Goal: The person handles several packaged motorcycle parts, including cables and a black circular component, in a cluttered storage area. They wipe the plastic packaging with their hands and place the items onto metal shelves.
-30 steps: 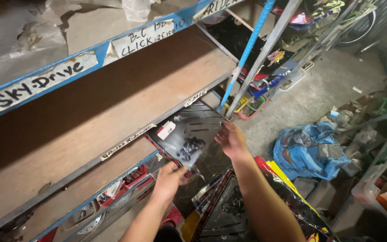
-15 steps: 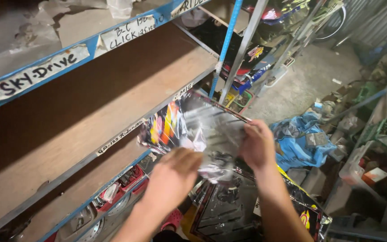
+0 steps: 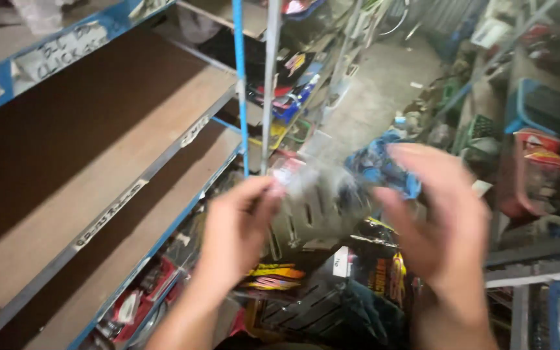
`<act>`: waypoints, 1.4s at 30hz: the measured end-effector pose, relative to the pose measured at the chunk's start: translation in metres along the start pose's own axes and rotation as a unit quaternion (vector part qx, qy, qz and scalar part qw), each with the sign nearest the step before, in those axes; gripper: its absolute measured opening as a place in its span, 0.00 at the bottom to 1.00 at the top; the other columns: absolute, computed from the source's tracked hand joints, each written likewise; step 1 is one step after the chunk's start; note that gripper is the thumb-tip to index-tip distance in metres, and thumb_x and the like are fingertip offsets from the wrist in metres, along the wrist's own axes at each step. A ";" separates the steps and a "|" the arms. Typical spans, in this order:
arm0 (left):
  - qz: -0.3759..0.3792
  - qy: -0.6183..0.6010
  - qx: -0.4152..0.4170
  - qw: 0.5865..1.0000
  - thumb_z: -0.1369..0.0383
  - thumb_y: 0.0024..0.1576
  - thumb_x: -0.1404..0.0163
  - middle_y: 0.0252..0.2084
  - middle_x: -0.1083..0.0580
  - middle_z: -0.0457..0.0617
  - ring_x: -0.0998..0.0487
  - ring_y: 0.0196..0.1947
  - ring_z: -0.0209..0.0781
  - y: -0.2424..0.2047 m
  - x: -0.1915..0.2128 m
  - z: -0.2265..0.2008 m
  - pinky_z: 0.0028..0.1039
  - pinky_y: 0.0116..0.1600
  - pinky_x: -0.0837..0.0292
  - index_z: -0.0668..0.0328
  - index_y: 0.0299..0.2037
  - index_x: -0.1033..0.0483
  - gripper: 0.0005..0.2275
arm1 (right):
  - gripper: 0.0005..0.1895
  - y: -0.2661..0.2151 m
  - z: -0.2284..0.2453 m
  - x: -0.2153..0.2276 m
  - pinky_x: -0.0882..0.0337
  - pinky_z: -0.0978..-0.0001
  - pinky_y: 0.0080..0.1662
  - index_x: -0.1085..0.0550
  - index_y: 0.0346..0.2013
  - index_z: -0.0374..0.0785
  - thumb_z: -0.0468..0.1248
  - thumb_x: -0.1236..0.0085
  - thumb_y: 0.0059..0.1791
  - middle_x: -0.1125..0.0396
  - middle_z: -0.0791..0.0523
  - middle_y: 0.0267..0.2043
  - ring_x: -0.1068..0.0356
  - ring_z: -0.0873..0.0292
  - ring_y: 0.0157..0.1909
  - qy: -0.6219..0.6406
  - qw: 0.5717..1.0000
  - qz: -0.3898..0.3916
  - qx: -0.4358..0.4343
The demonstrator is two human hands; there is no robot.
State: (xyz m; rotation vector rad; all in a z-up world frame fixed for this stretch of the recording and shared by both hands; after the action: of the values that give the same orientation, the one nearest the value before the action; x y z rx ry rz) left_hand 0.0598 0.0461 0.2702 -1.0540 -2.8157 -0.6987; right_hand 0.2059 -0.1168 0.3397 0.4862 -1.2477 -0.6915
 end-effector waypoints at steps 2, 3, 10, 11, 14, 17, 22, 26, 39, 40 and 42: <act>-0.049 -0.080 0.172 0.981 0.70 0.59 0.47 0.24 0.23 0.45 0.27 0.21 0.33 0.002 0.020 0.000 0.23 0.29 0.30 0.64 0.45 0.16 0.09 | 0.20 -0.027 -0.005 0.016 0.37 0.55 0.71 0.36 0.61 0.20 0.21 0.51 0.53 0.39 0.40 0.62 0.38 0.44 0.64 0.058 0.978 -0.182 -0.083; -0.048 -0.081 0.172 0.981 0.70 0.59 0.47 0.24 0.23 0.45 0.27 0.21 0.33 0.004 0.024 0.009 0.23 0.29 0.30 0.64 0.45 0.16 0.09 | 0.20 -0.039 -0.022 0.009 0.37 0.55 0.71 0.36 0.61 0.20 0.21 0.51 0.53 0.39 0.40 0.62 0.38 0.44 0.64 0.057 0.978 -0.182 -0.083; -0.217 -0.423 0.221 0.852 0.74 0.63 0.49 0.36 0.22 0.61 0.20 0.32 0.44 -0.001 0.033 0.070 0.32 0.41 0.22 0.76 0.44 0.22 0.08 | 0.24 -0.127 -0.107 -0.092 0.43 0.69 0.48 0.29 0.62 0.34 0.44 0.56 0.56 0.27 0.51 0.50 0.35 0.62 0.45 0.476 0.795 -0.037 -0.373; -0.202 -0.447 0.284 0.824 0.73 0.64 0.51 0.41 0.22 0.62 0.23 0.36 0.43 -0.009 0.032 0.082 0.27 0.45 0.27 0.79 0.47 0.23 0.10 | 0.23 -0.141 -0.106 -0.102 0.45 0.78 0.28 0.29 0.63 0.33 0.35 0.51 0.53 0.26 0.51 0.41 0.38 0.65 0.27 0.491 0.730 0.016 -0.474; -0.185 -0.483 0.308 0.798 0.72 0.65 0.54 0.53 0.23 0.62 0.23 0.50 0.46 -0.037 0.024 0.139 0.29 0.57 0.30 0.81 0.52 0.26 0.14 | 0.18 -0.156 -0.102 -0.137 0.35 0.72 0.51 0.28 0.57 0.24 0.23 0.52 0.52 0.27 0.48 0.51 0.31 0.59 0.47 0.532 0.711 -0.007 -0.460; -0.217 -0.405 0.369 0.808 0.69 0.53 0.47 0.77 0.45 0.66 0.49 0.78 0.50 -0.094 0.011 0.191 0.35 0.78 0.59 0.80 0.68 0.42 0.33 | 0.18 -0.167 -0.092 -0.156 0.30 0.63 0.52 0.30 0.59 0.22 0.26 0.55 0.54 0.28 0.41 0.53 0.28 0.51 0.48 0.564 0.630 -0.012 -0.534; -0.161 -0.436 0.454 0.760 0.78 0.55 0.50 0.64 0.35 0.69 0.35 0.62 0.55 -0.176 -0.015 0.198 0.41 0.65 0.41 0.73 0.67 0.41 0.28 | 0.20 -0.185 -0.112 -0.206 0.31 0.68 0.49 0.30 0.60 0.22 0.27 0.53 0.53 0.27 0.44 0.52 0.28 0.55 0.46 0.529 0.674 0.024 -0.515; -0.167 -0.480 0.330 0.796 0.89 0.53 0.55 0.55 0.22 0.66 0.21 0.48 0.53 -0.162 0.001 0.185 0.37 0.54 0.27 0.74 0.64 0.32 0.25 | 0.14 -0.160 -0.123 -0.234 0.34 0.72 0.43 0.27 0.53 0.26 0.27 0.48 0.52 0.29 0.52 0.41 0.34 0.61 0.40 0.446 0.753 0.074 -0.477; -0.353 -0.446 0.283 0.772 0.76 0.59 0.48 0.48 0.23 0.59 0.24 0.46 0.40 -0.144 0.031 0.250 0.25 0.51 0.32 0.76 0.64 0.34 0.22 | 0.14 -0.071 -0.154 -0.357 0.32 0.73 0.52 0.25 0.52 0.29 0.29 0.44 0.52 0.27 0.53 0.50 0.31 0.62 0.48 0.561 0.752 0.136 -0.317; -0.321 -0.378 0.364 0.788 0.70 0.59 0.49 0.44 0.26 0.55 0.29 0.38 0.40 -0.150 0.024 0.256 0.27 0.40 0.34 0.70 0.61 0.31 0.20 | 0.11 -0.073 -0.169 -0.386 0.32 0.71 0.52 0.24 0.47 0.30 0.29 0.42 0.50 0.27 0.53 0.46 0.30 0.61 0.47 0.571 0.701 0.146 -0.401; -0.286 -0.306 0.425 0.803 0.65 0.60 0.51 0.39 0.30 0.52 0.35 0.30 0.40 -0.151 0.015 0.260 0.30 0.30 0.36 0.63 0.59 0.28 0.18 | 0.08 -0.049 -0.173 -0.394 0.32 0.70 0.51 0.22 0.43 0.32 0.30 0.40 0.49 0.28 0.54 0.42 0.30 0.60 0.45 0.582 0.649 0.149 -0.466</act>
State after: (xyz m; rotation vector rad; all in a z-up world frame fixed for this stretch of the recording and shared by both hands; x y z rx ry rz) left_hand -0.0206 0.0668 -0.0194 -0.2526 -3.3170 1.0738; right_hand 0.2994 0.1222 -0.0098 -0.1987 0.3464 -0.4690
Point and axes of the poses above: each hand's wrist, its own y-axis towards the middle knuckle, its own x-axis out of the back of the hand, z = x × y, the point moved 2 cm from there along y, towards the middle knuckle
